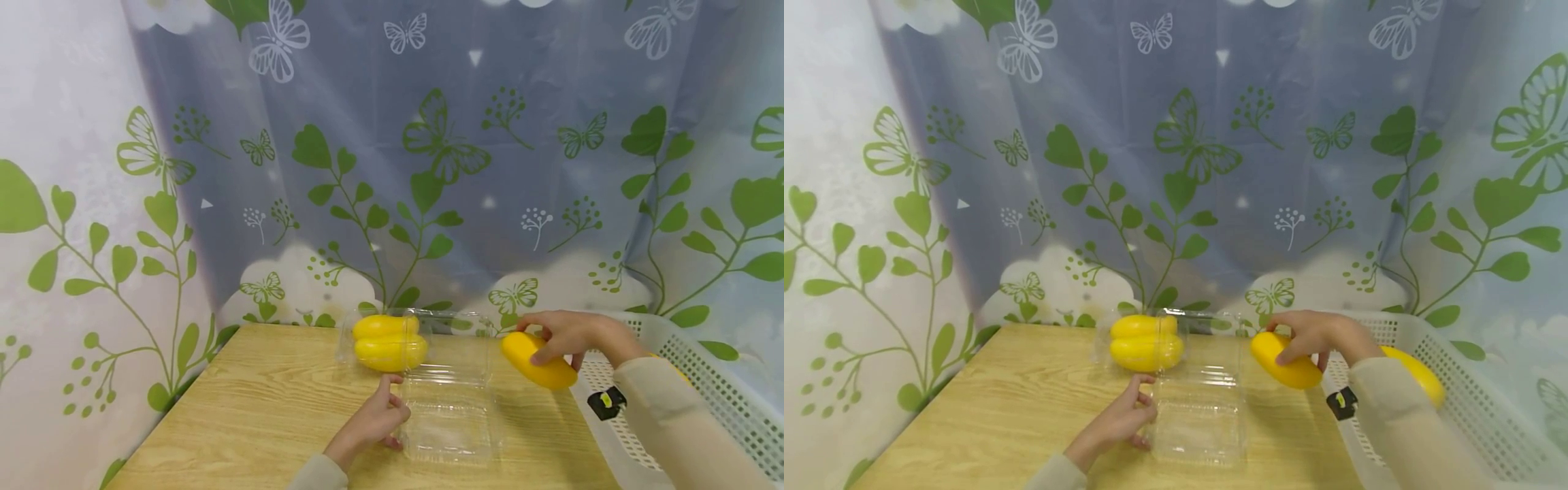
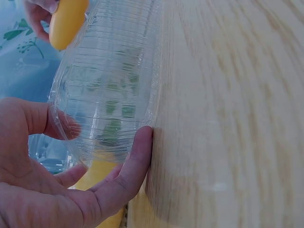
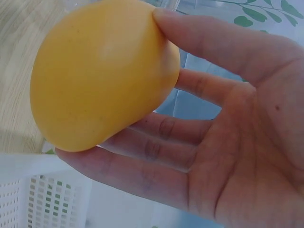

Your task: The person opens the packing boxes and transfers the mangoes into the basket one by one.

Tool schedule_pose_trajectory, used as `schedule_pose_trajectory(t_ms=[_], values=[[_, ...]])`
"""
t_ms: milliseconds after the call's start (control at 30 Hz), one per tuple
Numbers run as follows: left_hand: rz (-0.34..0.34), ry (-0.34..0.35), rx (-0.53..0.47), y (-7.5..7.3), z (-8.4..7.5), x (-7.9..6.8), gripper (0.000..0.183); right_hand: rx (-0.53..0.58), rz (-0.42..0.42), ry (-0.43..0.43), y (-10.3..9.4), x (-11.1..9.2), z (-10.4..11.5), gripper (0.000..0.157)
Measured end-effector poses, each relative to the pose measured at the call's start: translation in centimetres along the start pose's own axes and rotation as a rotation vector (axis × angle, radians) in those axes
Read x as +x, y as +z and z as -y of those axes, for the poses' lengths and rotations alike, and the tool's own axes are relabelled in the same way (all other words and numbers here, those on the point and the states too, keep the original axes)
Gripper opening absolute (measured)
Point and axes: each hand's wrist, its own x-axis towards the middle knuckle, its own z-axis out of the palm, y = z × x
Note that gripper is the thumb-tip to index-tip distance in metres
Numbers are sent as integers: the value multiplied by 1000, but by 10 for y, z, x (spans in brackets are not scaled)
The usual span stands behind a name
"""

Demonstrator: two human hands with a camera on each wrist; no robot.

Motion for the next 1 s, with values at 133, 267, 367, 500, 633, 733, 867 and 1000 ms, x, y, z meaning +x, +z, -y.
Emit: schedule_pose_trajectory(t_ms=[133, 267, 367, 500, 633, 733, 867, 1000], values=[[0, 0, -2, 1, 0, 0, 67, 5, -1, 17, -1, -1, -4, 65], [4, 1, -3, 1, 1, -1, 68, -5, -3, 34, -2, -3, -8, 64], [5, 0, 0, 1, 1, -1, 68, -22, -10, 39, -3, -4, -12, 64], [8, -2, 1, 1, 1, -1, 68, -33, -11, 41, -6, -5, -18, 64], [12, -1, 0, 1, 1, -1, 69, -35, -7, 42, -9, -8, -21, 62], [5, -1, -1, 1, -1, -1, 69, -39, -3, 41, -12, -10, -23, 62], [-6, -4, -3, 1, -2, -1, 68, -44, 4, 48, -17, -11, -27, 63], [-7, -3, 2, 0, -1, 0, 69, -37, 4, 57, -20, -12, -30, 64]])
